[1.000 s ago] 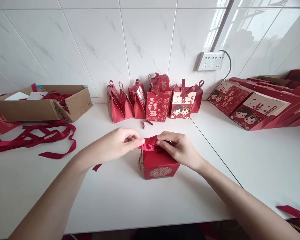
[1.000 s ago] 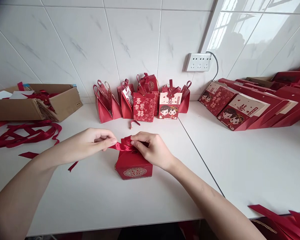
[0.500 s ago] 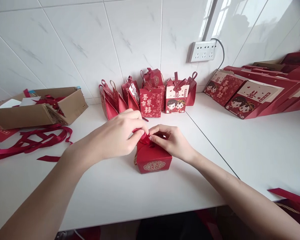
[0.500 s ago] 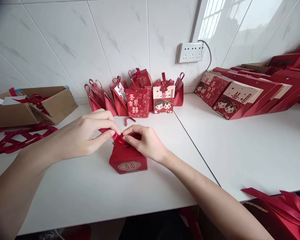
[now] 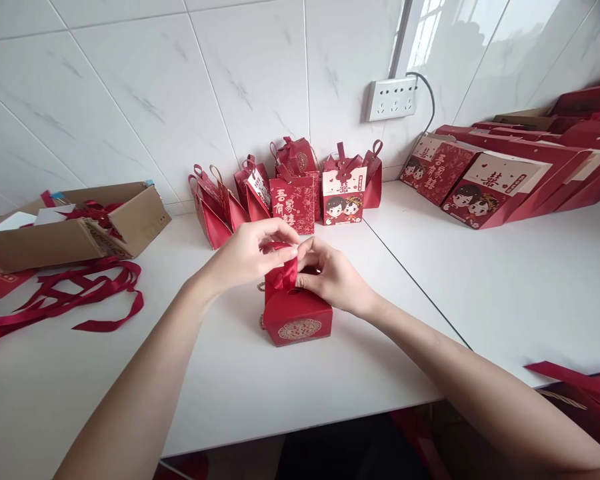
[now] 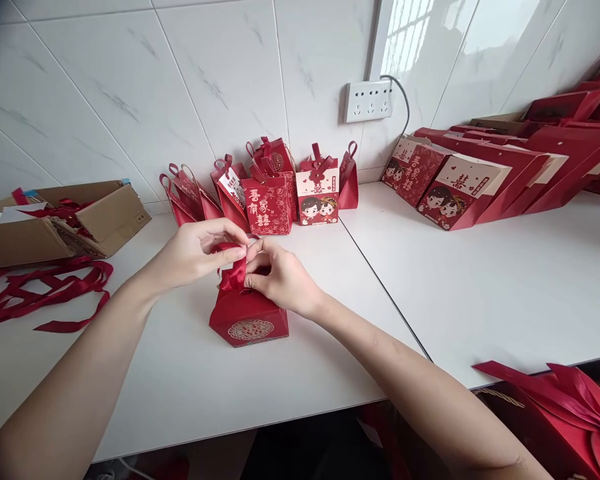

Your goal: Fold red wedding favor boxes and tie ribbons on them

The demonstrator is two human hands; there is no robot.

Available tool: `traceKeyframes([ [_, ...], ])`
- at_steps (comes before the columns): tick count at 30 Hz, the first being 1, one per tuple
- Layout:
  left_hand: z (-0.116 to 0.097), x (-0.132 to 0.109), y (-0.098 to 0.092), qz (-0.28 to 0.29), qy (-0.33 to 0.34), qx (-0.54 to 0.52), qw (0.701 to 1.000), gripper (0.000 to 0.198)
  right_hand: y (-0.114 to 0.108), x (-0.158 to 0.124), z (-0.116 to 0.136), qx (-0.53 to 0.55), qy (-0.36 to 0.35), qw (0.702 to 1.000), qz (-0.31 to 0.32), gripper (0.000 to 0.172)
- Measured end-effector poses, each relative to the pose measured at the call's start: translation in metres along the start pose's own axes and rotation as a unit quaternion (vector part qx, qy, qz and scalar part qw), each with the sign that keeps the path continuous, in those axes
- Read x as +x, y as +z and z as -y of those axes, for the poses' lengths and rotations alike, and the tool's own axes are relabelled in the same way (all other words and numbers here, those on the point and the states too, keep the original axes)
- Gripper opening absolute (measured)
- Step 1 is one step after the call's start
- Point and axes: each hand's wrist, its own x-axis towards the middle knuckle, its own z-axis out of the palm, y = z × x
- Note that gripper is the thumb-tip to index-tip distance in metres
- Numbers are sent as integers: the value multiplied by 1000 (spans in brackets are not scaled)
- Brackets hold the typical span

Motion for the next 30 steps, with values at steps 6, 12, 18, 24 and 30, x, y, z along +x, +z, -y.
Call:
traceKeyframes([
  [6, 31, -10, 19, -57, -49, -62, 995, 16, 3, -1, 0, 45, 3, 999, -24, 42],
  [12, 43, -26, 28, -120, 31, -107, 987, 18, 5, -3, -2, 19, -13, 998, -52, 37],
  [18, 41, -40, 30, -71, 89, -109, 987, 19, 5, -5, -3, -9, -18, 997, -72, 26],
  [24, 36, -40, 39, -103, 91, -16, 990, 15, 2, -5, -4, -48, -18, 994, -94, 23],
  [30, 35, -40, 41, -92, 46, -47, 994, 38, -2, -4, -2, -42, -11, 997, -71, 17],
])
